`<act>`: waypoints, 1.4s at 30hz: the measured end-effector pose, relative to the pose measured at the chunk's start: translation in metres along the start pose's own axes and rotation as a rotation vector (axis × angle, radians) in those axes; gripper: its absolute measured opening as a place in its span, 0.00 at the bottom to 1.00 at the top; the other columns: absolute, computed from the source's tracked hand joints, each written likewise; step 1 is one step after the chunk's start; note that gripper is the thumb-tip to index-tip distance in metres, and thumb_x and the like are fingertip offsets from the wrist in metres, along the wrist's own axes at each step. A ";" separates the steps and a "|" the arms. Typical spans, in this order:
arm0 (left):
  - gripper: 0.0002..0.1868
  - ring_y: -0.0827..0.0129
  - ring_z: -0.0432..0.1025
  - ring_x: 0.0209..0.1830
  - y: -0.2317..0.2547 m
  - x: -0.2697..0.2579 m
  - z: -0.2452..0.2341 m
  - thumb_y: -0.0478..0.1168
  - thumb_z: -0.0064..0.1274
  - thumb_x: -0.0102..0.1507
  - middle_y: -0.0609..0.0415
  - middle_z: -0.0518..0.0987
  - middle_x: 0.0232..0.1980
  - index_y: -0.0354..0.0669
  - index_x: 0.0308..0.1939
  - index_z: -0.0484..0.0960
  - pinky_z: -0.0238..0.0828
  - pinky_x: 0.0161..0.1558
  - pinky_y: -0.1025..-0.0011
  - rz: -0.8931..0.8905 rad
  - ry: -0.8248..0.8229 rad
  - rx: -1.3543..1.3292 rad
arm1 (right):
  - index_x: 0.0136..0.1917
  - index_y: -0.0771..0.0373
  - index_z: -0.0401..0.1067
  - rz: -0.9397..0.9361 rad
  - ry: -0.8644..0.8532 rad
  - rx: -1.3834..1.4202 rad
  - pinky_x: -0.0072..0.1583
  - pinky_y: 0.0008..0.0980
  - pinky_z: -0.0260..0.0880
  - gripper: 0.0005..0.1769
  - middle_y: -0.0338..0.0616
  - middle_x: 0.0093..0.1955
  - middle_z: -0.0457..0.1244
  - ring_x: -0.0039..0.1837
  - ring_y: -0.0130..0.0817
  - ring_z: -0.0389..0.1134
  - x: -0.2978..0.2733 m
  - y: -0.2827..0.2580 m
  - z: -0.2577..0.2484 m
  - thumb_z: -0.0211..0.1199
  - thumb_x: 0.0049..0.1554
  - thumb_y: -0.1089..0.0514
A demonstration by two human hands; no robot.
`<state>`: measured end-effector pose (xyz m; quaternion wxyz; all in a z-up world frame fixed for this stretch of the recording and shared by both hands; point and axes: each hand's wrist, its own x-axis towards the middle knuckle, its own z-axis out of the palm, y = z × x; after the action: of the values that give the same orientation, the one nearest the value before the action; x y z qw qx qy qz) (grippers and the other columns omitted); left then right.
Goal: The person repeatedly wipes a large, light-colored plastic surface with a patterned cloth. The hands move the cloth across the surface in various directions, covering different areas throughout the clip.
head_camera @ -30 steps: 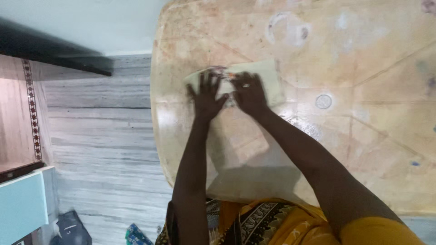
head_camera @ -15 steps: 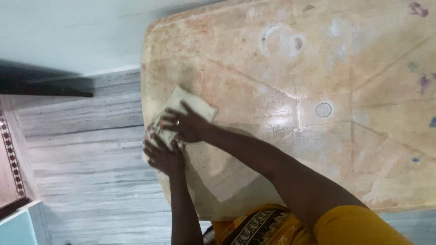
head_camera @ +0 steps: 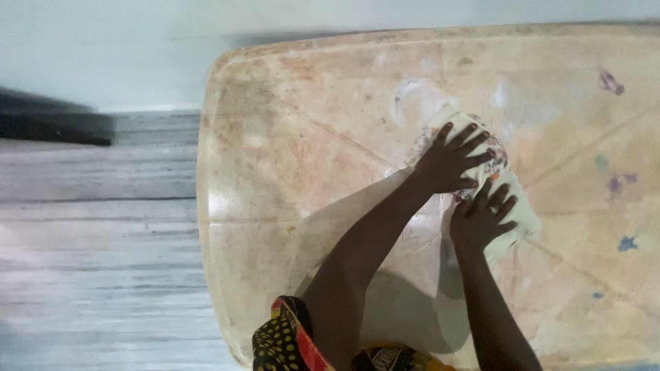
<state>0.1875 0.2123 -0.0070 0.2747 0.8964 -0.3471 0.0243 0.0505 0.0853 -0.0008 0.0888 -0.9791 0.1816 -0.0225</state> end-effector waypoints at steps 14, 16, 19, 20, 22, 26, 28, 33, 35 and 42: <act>0.39 0.50 0.45 0.83 -0.253 -0.222 -0.201 0.73 0.42 0.66 0.52 0.53 0.83 0.70 0.78 0.58 0.43 0.70 0.28 -1.288 0.402 0.305 | 0.88 0.40 0.48 -1.119 -0.232 0.043 0.74 0.86 0.23 0.35 0.50 0.91 0.36 0.89 0.58 0.30 0.080 -0.411 0.096 0.46 0.70 0.41; 0.39 0.48 0.58 0.75 -0.251 -0.264 -0.211 0.72 0.39 0.66 0.48 0.64 0.76 0.65 0.78 0.60 0.56 0.65 0.36 -1.514 0.428 0.106 | 0.87 0.37 0.49 -1.254 -0.290 0.071 0.73 0.86 0.23 0.35 0.48 0.90 0.36 0.88 0.58 0.30 0.051 -0.453 0.098 0.47 0.70 0.39; 0.34 0.47 0.78 0.57 -0.230 -0.333 -0.209 0.71 0.31 0.70 0.45 0.82 0.59 0.53 0.62 0.77 0.74 0.55 0.48 -1.640 0.478 -0.132 | 0.83 0.36 0.60 -1.464 -0.255 0.091 0.70 0.86 0.23 0.34 0.51 0.87 0.41 0.86 0.60 0.33 -0.006 -0.484 0.093 0.54 0.65 0.37; 0.34 0.45 0.78 0.55 -0.215 -0.360 -0.203 0.71 0.30 0.70 0.43 0.84 0.54 0.52 0.57 0.79 0.73 0.55 0.47 -1.637 0.504 -0.164 | 0.78 0.37 0.64 -1.514 -0.255 0.088 0.71 0.85 0.24 0.32 0.49 0.85 0.46 0.86 0.59 0.35 -0.027 -0.485 0.089 0.56 0.63 0.34; 0.36 0.42 0.77 0.53 -0.176 -0.418 -0.184 0.72 0.30 0.68 0.40 0.84 0.50 0.48 0.50 0.82 0.72 0.54 0.47 -1.657 0.499 -0.252 | 0.69 0.40 0.73 -1.631 -0.260 0.081 0.73 0.83 0.26 0.30 0.46 0.81 0.55 0.85 0.57 0.41 -0.074 -0.476 0.082 0.61 0.59 0.30; 0.37 0.39 0.76 0.53 -0.062 -0.529 -0.137 0.69 0.27 0.69 0.38 0.83 0.49 0.46 0.46 0.84 0.70 0.54 0.45 -1.775 0.475 -0.372 | 0.54 0.44 0.80 -1.812 -0.339 0.082 0.73 0.81 0.29 0.27 0.37 0.62 0.67 0.78 0.48 0.53 -0.189 -0.448 0.074 0.65 0.50 0.28; 0.34 0.39 0.76 0.52 0.003 -0.570 -0.118 0.66 0.27 0.71 0.37 0.83 0.48 0.47 0.49 0.83 0.70 0.54 0.46 -1.845 0.519 -0.397 | 0.48 0.45 0.81 -1.833 -0.485 0.026 0.77 0.77 0.30 0.24 0.35 0.57 0.69 0.74 0.39 0.58 -0.251 -0.422 0.068 0.64 0.51 0.29; 0.24 0.42 0.78 0.47 0.117 -0.584 -0.075 0.54 0.34 0.73 0.40 0.84 0.45 0.44 0.53 0.82 0.73 0.49 0.51 -1.880 1.020 -0.294 | 0.58 0.48 0.80 -1.851 -0.526 -0.037 0.80 0.73 0.31 0.19 0.39 0.63 0.69 0.77 0.41 0.57 -0.363 -0.335 0.035 0.57 0.64 0.40; 0.23 0.44 0.77 0.52 0.146 -0.571 -0.053 0.52 0.35 0.73 0.40 0.82 0.52 0.43 0.59 0.78 0.73 0.53 0.54 -1.853 1.210 -0.217 | 0.66 0.46 0.74 -1.868 -0.390 0.209 0.75 0.78 0.30 0.23 0.44 0.73 0.61 0.80 0.46 0.51 -0.378 -0.290 0.022 0.56 0.60 0.43; 0.38 0.33 0.40 0.82 0.251 -0.505 0.029 0.54 0.37 0.73 0.29 0.44 0.82 0.41 0.82 0.48 0.47 0.71 0.36 -1.547 1.003 0.324 | 0.81 0.40 0.56 -1.795 -0.283 0.107 0.72 0.83 0.31 0.37 0.44 0.85 0.46 0.86 0.48 0.40 -0.331 -0.119 0.002 0.56 0.60 0.42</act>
<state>-0.3588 0.3522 -0.0303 0.2040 0.7904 0.5124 0.2665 -0.2163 0.3139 0.0152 0.1048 -0.7409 -0.6627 0.0287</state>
